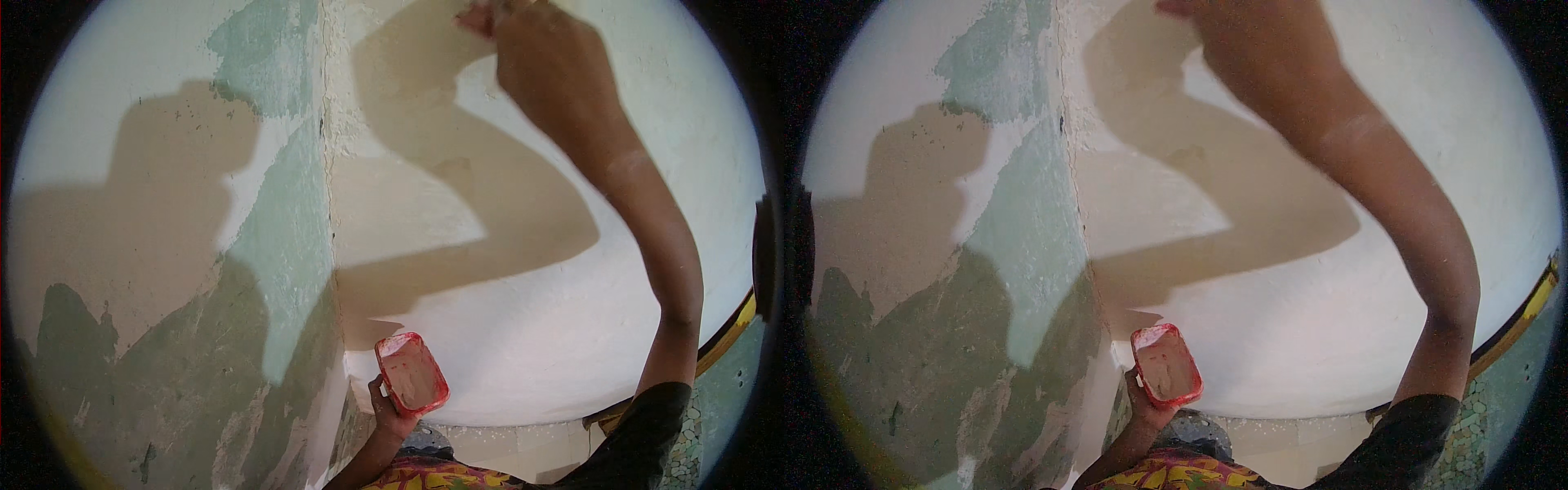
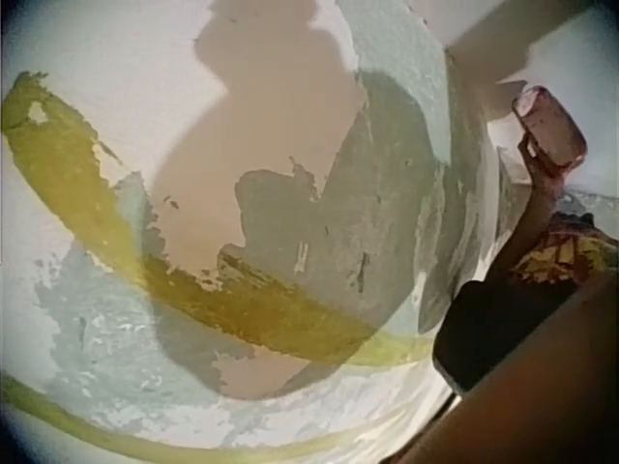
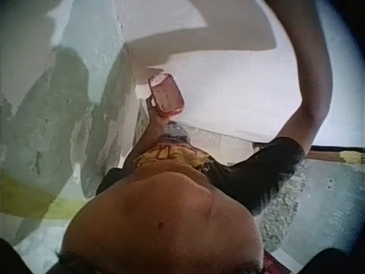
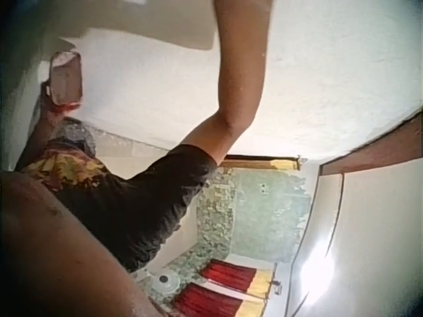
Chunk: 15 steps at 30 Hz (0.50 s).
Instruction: Applying putty or plaster to a wall using a spatula and a container.
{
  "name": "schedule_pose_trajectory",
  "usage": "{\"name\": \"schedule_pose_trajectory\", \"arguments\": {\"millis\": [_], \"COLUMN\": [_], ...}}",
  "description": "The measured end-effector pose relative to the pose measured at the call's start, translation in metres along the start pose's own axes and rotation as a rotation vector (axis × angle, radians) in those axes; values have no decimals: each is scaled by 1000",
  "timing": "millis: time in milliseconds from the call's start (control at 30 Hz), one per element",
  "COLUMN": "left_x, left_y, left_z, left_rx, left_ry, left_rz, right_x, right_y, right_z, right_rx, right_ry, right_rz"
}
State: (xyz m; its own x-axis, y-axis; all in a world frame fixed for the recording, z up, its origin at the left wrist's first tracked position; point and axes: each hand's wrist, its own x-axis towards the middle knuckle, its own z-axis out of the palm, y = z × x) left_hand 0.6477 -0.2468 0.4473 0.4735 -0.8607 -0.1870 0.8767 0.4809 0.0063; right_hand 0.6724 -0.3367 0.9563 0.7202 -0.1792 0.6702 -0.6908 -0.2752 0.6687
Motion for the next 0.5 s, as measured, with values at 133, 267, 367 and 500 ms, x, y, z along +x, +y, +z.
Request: {"name": "schedule_pose_trajectory", "arguments": {"millis": [133,267,367,500], "left_x": [7,2,-5,-13], "left_y": [-4,-3,-4,-6], "left_z": [-9,-4,8,8], "left_rx": [-16,-23,-8,-35], "left_ry": [13,3,13,-52], "left_rz": [-28,-39,-3,45], "right_x": [-32,-68,-77,-99], "right_y": [-55,-88,-83,-50], "right_z": [63,45,46,41], "right_rx": [394,395,613,833], "right_ry": [612,318,172,312], "right_rz": [-354,-616,-673,-614]}}
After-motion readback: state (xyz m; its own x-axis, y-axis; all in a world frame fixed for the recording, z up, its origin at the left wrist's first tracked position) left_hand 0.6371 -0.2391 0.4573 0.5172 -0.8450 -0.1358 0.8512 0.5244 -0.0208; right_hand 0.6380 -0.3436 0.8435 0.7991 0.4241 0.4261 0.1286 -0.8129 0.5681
